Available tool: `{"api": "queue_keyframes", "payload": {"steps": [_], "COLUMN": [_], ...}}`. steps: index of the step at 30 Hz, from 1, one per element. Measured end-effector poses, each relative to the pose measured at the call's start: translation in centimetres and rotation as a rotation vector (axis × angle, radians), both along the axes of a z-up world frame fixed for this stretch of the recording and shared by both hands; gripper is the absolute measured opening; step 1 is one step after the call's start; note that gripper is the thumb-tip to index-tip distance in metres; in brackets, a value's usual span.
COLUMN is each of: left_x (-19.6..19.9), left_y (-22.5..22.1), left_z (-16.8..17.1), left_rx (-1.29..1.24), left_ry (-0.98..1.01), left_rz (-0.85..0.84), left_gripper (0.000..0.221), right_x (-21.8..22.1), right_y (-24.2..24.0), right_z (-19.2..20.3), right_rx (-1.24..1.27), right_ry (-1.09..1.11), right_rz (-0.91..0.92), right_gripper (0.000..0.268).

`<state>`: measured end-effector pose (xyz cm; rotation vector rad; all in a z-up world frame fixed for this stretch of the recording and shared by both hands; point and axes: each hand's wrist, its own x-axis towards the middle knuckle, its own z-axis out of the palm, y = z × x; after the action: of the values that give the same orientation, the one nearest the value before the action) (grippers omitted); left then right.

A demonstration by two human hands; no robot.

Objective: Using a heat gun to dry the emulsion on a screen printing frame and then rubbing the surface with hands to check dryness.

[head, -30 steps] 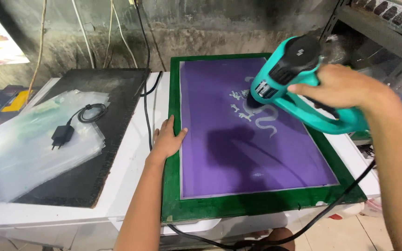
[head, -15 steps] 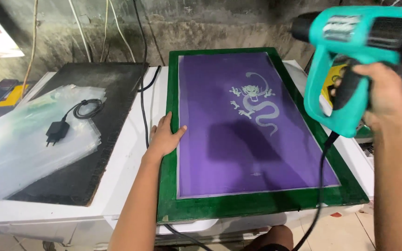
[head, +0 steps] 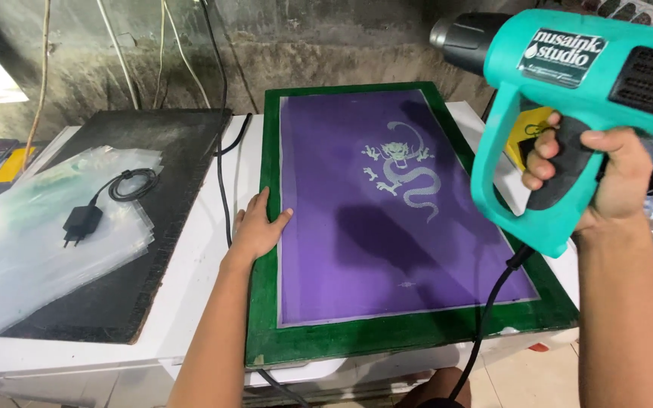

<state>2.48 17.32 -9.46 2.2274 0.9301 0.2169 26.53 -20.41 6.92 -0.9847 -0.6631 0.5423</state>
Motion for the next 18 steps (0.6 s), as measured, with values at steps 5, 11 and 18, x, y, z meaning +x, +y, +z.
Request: {"api": "queue_keyframes", "payload": {"steps": [5, 11, 18], "left_x": [0.5, 0.4, -2.7], "left_y": [1.0, -1.2, -6.3], "left_z": [-1.6, 1.2, 3.6], "left_rx": [0.0, 0.167, -0.397], "left_ry": [-0.023, 0.146, -0.585], "left_rz": [0.006, -0.009, -0.427], "left_gripper": [0.072, 0.067, 0.066], "right_x": [-1.5, -3.7, -11.5], "right_y": [1.8, 6.9, 14.4], "right_z": [-1.6, -5.9, -6.1], "right_rx": [0.018, 0.176, 0.288], "right_ry": [0.065, -0.024, -0.058], "right_rz": [0.011, 0.064, 0.195], "right_gripper": [0.041, 0.036, 0.036]}}
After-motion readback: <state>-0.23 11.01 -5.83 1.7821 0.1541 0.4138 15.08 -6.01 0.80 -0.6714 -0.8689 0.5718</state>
